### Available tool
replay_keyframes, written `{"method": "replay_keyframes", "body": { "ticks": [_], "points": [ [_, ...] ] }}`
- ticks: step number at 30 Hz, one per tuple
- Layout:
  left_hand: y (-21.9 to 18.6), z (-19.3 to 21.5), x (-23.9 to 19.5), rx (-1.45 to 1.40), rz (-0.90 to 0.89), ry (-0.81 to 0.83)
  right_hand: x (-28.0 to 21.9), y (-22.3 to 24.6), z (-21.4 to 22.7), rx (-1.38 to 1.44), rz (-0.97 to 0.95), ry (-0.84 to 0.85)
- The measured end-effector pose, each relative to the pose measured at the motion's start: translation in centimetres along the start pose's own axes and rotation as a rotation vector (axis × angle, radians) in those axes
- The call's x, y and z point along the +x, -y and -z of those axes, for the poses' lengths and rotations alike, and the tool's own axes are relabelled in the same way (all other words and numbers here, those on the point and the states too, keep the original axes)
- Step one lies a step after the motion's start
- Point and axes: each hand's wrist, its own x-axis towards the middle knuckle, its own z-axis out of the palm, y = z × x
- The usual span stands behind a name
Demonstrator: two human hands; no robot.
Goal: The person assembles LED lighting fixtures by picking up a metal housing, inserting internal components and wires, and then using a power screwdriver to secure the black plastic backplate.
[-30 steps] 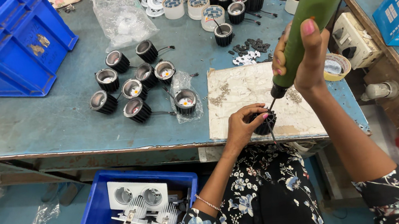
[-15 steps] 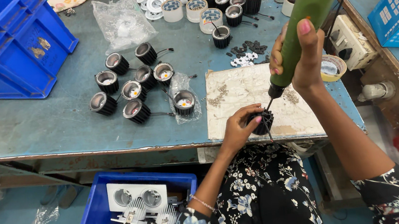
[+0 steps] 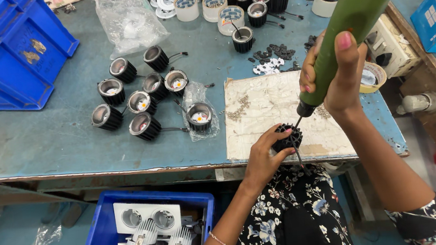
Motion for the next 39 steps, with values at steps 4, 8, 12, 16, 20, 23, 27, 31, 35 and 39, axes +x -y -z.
{"method": "replay_keyframes", "body": {
  "ticks": [4,8,12,16,20,23,27,31,35,39],
  "points": [
    [-0.2,0.1,-0.2,-0.015,-0.026,-0.01,0.0,-0.5,0.1,0.013,-0.014,0.009],
    [-0.5,0.2,0.0,-0.008,-0.04,-0.021,0.3,-0.6,0.3,0.046,-0.037,0.042],
    [-0.7,0.4,0.1,-0.016,-0.031,-0.025,0.5,-0.4,0.4,0.028,-0.034,0.038],
    [-0.8,0.3,-0.1,-0.022,-0.021,-0.027,0.3,-0.5,0.3,0.021,-0.038,0.046],
    [-0.6,0.0,0.0,-0.026,0.03,-0.008,0.2,-1.0,0.4,0.07,-0.037,0.102],
    [-0.4,0.1,-0.2,-0.045,0.039,0.004,0.1,-1.3,0.7,0.068,-0.051,0.121],
    [-0.5,0.1,-0.2,-0.035,0.027,-0.012,0.2,-1.8,0.8,0.068,-0.088,0.117],
    [-1.1,0.5,-0.1,-0.034,0.016,-0.012,0.8,-1.7,1.2,0.079,-0.089,0.11],
    [-1.3,0.6,0.0,-0.02,0.01,-0.008,0.4,-1.2,1.6,0.108,-0.051,0.071],
    [-1.1,0.5,0.0,-0.016,0.024,-0.005,-0.8,-0.6,0.8,-0.009,0.115,-0.034]
  ]
}}
